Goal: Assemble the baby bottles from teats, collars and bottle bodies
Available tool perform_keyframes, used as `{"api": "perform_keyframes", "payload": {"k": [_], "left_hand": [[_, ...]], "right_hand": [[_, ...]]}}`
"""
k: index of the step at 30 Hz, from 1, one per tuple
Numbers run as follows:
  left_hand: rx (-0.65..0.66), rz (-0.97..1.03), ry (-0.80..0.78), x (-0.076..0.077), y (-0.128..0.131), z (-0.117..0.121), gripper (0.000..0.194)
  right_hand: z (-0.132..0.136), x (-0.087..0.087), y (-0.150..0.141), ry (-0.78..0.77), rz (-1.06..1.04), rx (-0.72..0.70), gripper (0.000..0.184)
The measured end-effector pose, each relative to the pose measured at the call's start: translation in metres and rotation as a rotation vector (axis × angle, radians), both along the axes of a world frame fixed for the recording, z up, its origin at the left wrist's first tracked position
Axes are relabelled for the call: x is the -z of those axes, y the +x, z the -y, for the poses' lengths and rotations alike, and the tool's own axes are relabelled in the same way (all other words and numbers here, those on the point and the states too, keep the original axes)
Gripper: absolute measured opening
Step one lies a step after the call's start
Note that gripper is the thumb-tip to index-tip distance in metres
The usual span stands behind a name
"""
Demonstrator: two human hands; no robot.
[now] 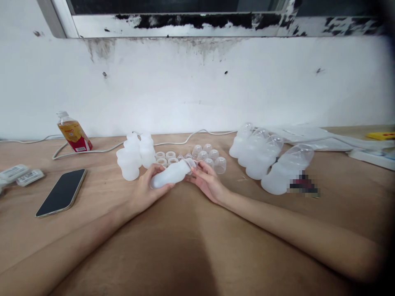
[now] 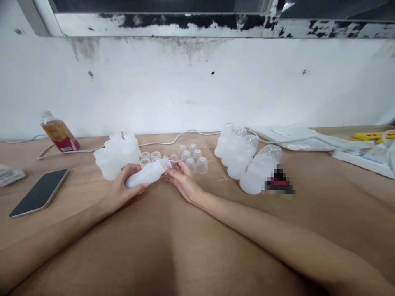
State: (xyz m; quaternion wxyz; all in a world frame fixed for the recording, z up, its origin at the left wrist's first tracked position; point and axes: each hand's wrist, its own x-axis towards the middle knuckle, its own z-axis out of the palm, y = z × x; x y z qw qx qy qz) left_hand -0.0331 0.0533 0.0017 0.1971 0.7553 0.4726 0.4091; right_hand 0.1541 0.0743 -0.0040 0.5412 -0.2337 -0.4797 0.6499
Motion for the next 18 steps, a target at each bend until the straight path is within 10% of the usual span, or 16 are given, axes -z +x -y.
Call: {"api": "perform_keyframes", "payload": {"k": [18], "left_hand": [[0.192, 0.375, -0.536, -0.007, -0.003, 0.000, 0.030]], "right_hand": [[-0.011, -0.002, 0.022, 0.470, 0.457, 0.014, 0.033]]}}
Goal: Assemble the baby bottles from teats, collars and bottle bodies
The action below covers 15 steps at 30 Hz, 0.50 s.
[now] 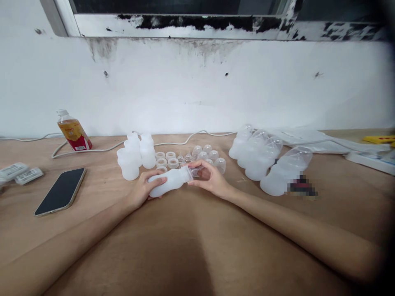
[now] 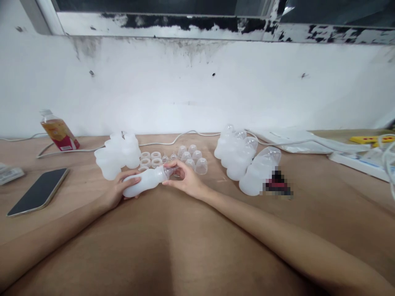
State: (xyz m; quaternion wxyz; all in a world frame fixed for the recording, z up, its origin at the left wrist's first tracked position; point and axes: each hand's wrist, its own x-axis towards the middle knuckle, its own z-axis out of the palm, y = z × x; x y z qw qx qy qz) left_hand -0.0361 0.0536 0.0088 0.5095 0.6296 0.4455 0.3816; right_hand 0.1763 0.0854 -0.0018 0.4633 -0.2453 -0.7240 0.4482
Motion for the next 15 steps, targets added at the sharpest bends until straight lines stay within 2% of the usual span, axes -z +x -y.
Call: {"api": "perform_keyframes", "payload": {"k": [5, 9, 11, 15], "left_hand": [[0.050, 0.054, -0.013, 0.0038, -0.0025, -0.0049, 0.036], [0.086, -0.016, -0.001, 0.0035, -0.0046, -0.0065, 0.035], [0.042, -0.107, 0.089, 0.0018, -0.0043, -0.0053, 0.032], [-0.065, -0.313, 0.437, 0.0000, -0.0022, -0.0010, 0.030]], "right_hand": [[-0.0009, -0.0042, -0.0002, 0.068, 0.049, 0.015, 0.045], [0.0002, -0.0086, 0.0022, 0.157, 0.180, 0.025, 0.039], [0.0009, -0.0083, 0.0021, 0.150, 0.210, 0.060, 0.037], [0.0013, -0.0029, -0.0019, 0.012, 0.208, 0.174, 0.025]]}}
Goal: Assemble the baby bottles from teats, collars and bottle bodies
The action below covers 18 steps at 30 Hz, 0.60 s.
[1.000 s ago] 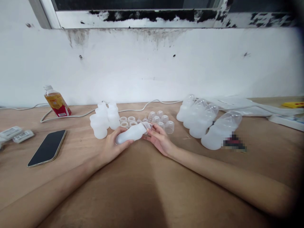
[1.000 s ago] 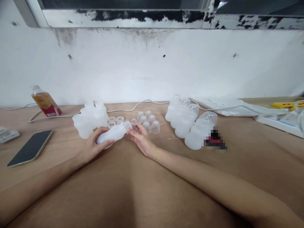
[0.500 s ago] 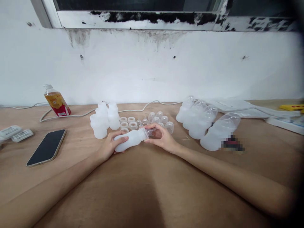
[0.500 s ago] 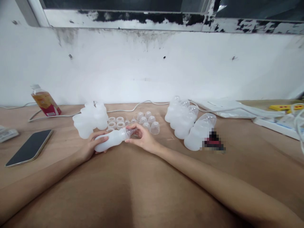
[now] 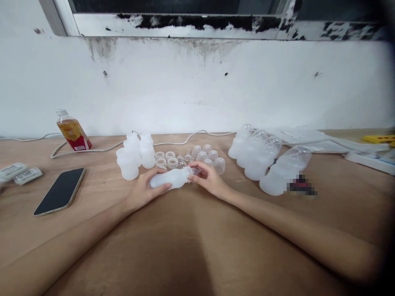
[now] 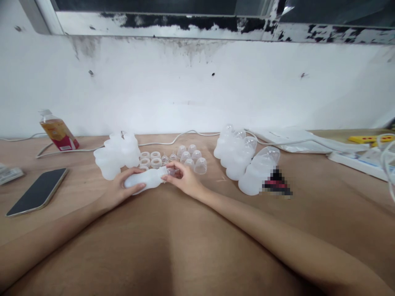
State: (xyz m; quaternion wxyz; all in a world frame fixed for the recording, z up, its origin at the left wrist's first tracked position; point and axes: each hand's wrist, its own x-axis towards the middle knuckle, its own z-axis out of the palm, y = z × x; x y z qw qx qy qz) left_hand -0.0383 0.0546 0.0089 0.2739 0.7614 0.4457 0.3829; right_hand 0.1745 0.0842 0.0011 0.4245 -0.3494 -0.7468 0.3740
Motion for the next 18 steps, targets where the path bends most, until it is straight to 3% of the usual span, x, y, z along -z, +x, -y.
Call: {"api": "perform_keyframes", "payload": {"k": [5, 8, 11, 18], "left_hand": [[-0.030, -0.063, 0.137, 0.002, 0.001, 0.001, 0.034], [-0.058, -0.031, 0.093, 0.003, 0.000, -0.003, 0.032], [-0.057, -0.001, 0.056, 0.004, -0.001, -0.005, 0.031], [0.015, -0.068, 0.137, 0.004, -0.001, 0.000, 0.034]], "right_hand": [[0.005, -0.002, -0.006, -0.063, -0.012, 0.032, 0.025], [0.010, -0.007, -0.006, 0.055, -0.055, -0.047, 0.041], [0.012, -0.008, -0.005, 0.157, 0.016, -0.112, 0.039], [0.006, -0.004, -0.005, 0.071, 0.197, 0.125, 0.027]]}}
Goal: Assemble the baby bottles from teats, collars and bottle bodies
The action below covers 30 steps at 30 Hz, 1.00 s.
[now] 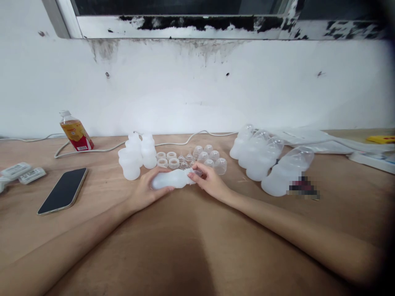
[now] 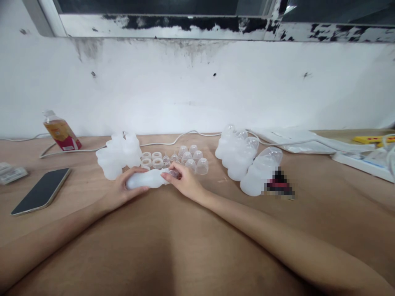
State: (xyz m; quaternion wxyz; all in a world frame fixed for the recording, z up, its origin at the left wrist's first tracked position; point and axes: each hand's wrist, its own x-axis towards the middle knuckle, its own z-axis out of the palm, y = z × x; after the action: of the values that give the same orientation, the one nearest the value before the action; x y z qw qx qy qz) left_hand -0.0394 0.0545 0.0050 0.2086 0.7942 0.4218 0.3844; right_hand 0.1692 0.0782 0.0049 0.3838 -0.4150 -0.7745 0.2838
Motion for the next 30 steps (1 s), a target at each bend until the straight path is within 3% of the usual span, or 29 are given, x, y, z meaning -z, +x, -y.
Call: {"api": "perform_keyframes", "payload": {"k": [4, 10, 14, 19, 23, 26, 30], "left_hand": [[-0.008, -0.008, 0.012, 0.000, 0.000, 0.000, 0.033], [-0.028, 0.073, -0.064, 0.002, -0.001, -0.006, 0.033], [0.009, 0.065, -0.066, 0.001, -0.002, -0.004, 0.033], [0.036, 0.034, -0.074, -0.001, -0.002, -0.001, 0.034], [-0.014, 0.070, -0.084, 0.000, -0.001, -0.004, 0.034], [-0.015, 0.079, -0.103, -0.001, 0.000, -0.004, 0.035], [0.006, 0.032, -0.106, -0.003, 0.000, 0.000, 0.035]], "right_hand": [[0.002, -0.005, 0.000, -0.027, 0.045, -0.036, 0.029], [0.008, -0.006, 0.003, 0.037, -0.095, -0.229, 0.037], [0.003, -0.003, 0.003, -0.049, -0.139, -0.152, 0.027], [-0.003, 0.001, 0.001, -0.201, -0.154, -0.117, 0.027], [0.001, -0.002, 0.001, -0.109, -0.158, -0.111, 0.030], [0.005, -0.006, 0.002, 0.022, -0.153, -0.199, 0.041], [0.003, -0.006, 0.003, -0.013, -0.083, -0.157, 0.026]]}}
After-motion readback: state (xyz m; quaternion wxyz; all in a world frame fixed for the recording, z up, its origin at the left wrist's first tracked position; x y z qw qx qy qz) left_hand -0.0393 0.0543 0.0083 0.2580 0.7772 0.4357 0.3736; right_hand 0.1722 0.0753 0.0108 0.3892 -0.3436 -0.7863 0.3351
